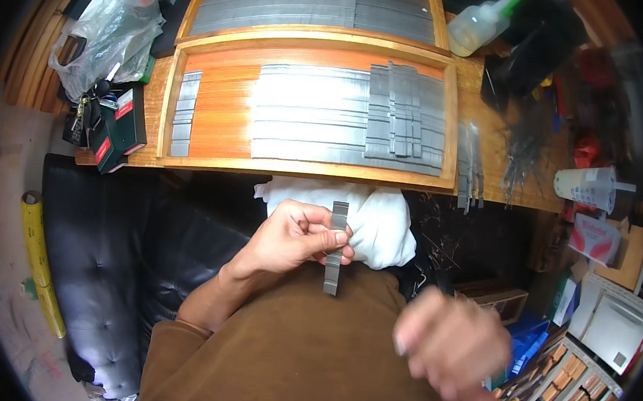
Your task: The person assembles small metal strips by hand, aligning and interlocking them into a longer chain. They repeatedly pick up individual strips, connect them, and place the assembled piece on a wooden tray. The workspace includes a tray with many similar metal parts and various tools.
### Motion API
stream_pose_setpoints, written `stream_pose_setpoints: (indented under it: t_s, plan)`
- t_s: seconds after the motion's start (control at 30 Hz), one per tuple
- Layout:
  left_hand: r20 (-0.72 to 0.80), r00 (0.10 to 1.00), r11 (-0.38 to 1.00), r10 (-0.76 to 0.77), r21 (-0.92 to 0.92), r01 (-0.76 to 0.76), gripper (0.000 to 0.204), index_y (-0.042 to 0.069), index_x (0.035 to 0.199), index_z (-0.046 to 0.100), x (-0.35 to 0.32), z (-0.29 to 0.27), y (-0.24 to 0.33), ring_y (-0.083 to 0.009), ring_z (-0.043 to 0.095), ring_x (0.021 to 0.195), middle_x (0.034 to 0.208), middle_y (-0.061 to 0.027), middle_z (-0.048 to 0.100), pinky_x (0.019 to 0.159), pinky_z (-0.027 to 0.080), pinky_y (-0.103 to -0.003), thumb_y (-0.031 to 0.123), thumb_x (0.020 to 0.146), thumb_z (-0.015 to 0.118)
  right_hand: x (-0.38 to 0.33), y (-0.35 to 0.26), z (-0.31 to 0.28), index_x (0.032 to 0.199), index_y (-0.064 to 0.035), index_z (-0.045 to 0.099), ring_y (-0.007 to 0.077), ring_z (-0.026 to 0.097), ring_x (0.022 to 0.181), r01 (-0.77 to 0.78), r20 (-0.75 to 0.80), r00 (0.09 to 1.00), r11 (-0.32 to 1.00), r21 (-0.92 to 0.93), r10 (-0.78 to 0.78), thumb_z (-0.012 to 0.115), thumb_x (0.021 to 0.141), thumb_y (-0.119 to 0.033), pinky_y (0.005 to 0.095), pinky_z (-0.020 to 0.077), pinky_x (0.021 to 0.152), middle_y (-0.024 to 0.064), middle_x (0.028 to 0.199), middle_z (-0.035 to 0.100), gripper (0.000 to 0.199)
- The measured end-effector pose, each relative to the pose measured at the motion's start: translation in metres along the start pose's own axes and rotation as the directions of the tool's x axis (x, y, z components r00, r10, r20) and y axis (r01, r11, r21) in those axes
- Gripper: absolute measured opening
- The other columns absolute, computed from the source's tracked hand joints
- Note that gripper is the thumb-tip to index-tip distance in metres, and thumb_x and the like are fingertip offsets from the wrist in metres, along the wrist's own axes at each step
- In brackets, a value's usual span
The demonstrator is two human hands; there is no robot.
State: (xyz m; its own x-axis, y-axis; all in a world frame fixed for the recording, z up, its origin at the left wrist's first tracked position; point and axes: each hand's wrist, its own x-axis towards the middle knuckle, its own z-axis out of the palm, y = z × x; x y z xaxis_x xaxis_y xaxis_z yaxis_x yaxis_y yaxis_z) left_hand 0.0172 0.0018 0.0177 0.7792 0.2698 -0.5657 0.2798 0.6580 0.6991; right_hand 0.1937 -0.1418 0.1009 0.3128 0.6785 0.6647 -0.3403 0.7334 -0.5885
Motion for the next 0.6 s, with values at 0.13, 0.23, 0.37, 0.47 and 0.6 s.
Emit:
stream_pose_setpoints:
  t_s: [0.13, 0.23, 0.37, 0.47, 0.6]
  plan:
    - [0.016, 1.0, 1.0, 0.024, 0.006, -0.024, 0.017, -0.001, 0.11, 0.074, -0.001, 0.002, 0.007, -0.0137, 0.077, 0.087, 0.096, -0.0102, 0.081, 0.068, 0.055, -0.023, 0.014, 0.103, 0.072, 0.048, -0.019, 0.02, 0.066, -0.0071, 0.063, 0.0192, 0.049, 0.054, 0.091, 0.215, 0.964, 0.956, 0.281, -0.155, 0.061, 0.106, -0.018, 0.058, 0.0644, 0.09, 0.0098, 0.07, 0.061, 0.041]
    - [-0.001, 0.998, 0.998, 0.06, 0.006, -0.06, 0.017, -0.001, 0.11, 0.073, -0.002, 0.0, 0.007, -0.0141, 0.077, 0.087, 0.097, -0.0105, 0.081, 0.067, 0.055, -0.023, 0.014, 0.103, 0.072, 0.053, -0.015, 0.021, 0.068, -0.006, 0.064, 0.0185, 0.048, 0.054, 0.011, 0.279, 0.952, 0.927, 0.376, -0.125, 0.061, 0.106, -0.017, 0.0584, 0.0645, 0.09, 0.0083, 0.07, 0.06, 0.04]
    - [-0.015, 0.998, 0.998, 0.065, -0.006, -0.065, 0.017, -0.001, 0.11, 0.073, -0.006, -0.003, 0.004, -0.0143, 0.078, 0.086, 0.097, -0.0107, 0.081, 0.066, 0.055, -0.023, 0.015, 0.103, 0.072, 0.048, -0.01, 0.024, 0.067, -0.0038, 0.066, 0.0187, 0.05, 0.055, 0.029, 0.226, 0.966, 0.917, 0.399, -0.129, 0.061, 0.107, -0.018, 0.0591, 0.0642, 0.089, 0.0082, 0.067, 0.059, 0.042]
    - [-0.023, 0.998, 0.998, 0.062, -0.03, -0.062, 0.017, -0.001, 0.109, 0.073, -0.007, -0.004, 0.005, -0.0142, 0.078, 0.086, 0.097, -0.0113, 0.08, 0.066, 0.055, -0.023, 0.015, 0.103, 0.072, 0.052, -0.007, 0.029, 0.066, -0.0034, 0.066, 0.0192, 0.053, 0.056, -0.014, 0.202, 0.976, 0.91, 0.414, -0.077, 0.061, 0.107, -0.018, 0.0578, 0.0644, 0.089, 0.0082, 0.066, 0.059, 0.043]
    - [-0.027, 0.998, 0.997, 0.051, -0.056, -0.052, 0.018, -0.002, 0.108, 0.072, -0.008, -0.005, 0.007, -0.0142, 0.078, 0.086, 0.097, -0.0117, 0.08, 0.066, 0.055, -0.022, 0.015, 0.103, 0.072, 0.045, -0.013, 0.025, 0.066, -0.0033, 0.066, 0.0199, 0.054, 0.056, -0.071, 0.218, 0.976, 0.901, 0.427, -0.026, 0.063, 0.106, -0.019, 0.056, 0.0652, 0.086, 0.0089, 0.066, 0.06, 0.043]
